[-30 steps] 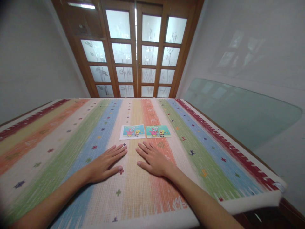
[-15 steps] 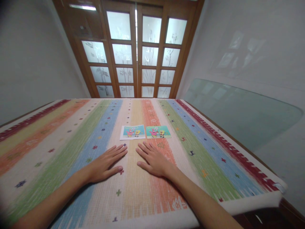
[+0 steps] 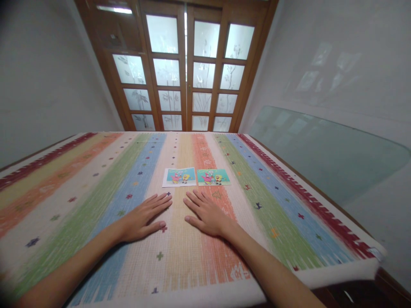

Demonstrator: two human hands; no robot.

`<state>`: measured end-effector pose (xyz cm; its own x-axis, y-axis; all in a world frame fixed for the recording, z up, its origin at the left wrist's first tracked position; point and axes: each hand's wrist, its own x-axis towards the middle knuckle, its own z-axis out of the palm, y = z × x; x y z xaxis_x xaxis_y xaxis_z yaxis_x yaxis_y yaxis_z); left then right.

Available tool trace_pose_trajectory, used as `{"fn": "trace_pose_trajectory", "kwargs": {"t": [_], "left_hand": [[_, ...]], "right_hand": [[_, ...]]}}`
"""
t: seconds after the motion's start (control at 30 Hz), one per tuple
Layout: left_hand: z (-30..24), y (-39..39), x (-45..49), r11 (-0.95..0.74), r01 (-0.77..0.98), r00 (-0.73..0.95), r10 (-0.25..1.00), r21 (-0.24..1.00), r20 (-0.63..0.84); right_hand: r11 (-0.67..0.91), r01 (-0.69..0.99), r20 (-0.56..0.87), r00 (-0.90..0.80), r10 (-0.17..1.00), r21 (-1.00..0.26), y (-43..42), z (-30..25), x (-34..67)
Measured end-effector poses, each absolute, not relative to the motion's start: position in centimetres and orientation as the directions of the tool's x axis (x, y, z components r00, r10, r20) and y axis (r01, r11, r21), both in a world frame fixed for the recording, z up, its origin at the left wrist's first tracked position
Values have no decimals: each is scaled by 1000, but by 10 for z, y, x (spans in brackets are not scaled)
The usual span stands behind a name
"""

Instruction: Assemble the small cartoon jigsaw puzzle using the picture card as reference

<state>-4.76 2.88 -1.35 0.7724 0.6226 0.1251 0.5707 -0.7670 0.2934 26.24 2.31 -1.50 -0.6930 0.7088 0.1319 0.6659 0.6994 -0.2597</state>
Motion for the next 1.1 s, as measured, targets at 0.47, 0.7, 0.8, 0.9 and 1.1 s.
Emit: {"fn": "trace_pose_trajectory", "kwargs": {"t": [0.47, 0.7, 0.8, 0.9, 1.1], "left_hand": [[-7, 29, -40, -742, 616, 742, 659, 264, 121], [11, 37, 7, -697, 690, 633, 711, 195, 305], [10, 51, 34, -634, 737, 565, 768, 234, 302], [2, 68, 55, -601, 763, 543, 796, 237, 267], [-15, 82, 63, -519, 825, 485, 853, 222, 191]], "right_hand": [[716, 654, 167, -699, 695, -243, 24, -15, 263], [768, 600, 299, -707, 640, -224, 20, -10, 264], [788, 569, 348, -708, 615, -234, 20, -10, 263], [803, 551, 378, -711, 593, -226, 20, -9, 262], [809, 547, 396, -708, 584, -214, 20, -10, 263]]}}
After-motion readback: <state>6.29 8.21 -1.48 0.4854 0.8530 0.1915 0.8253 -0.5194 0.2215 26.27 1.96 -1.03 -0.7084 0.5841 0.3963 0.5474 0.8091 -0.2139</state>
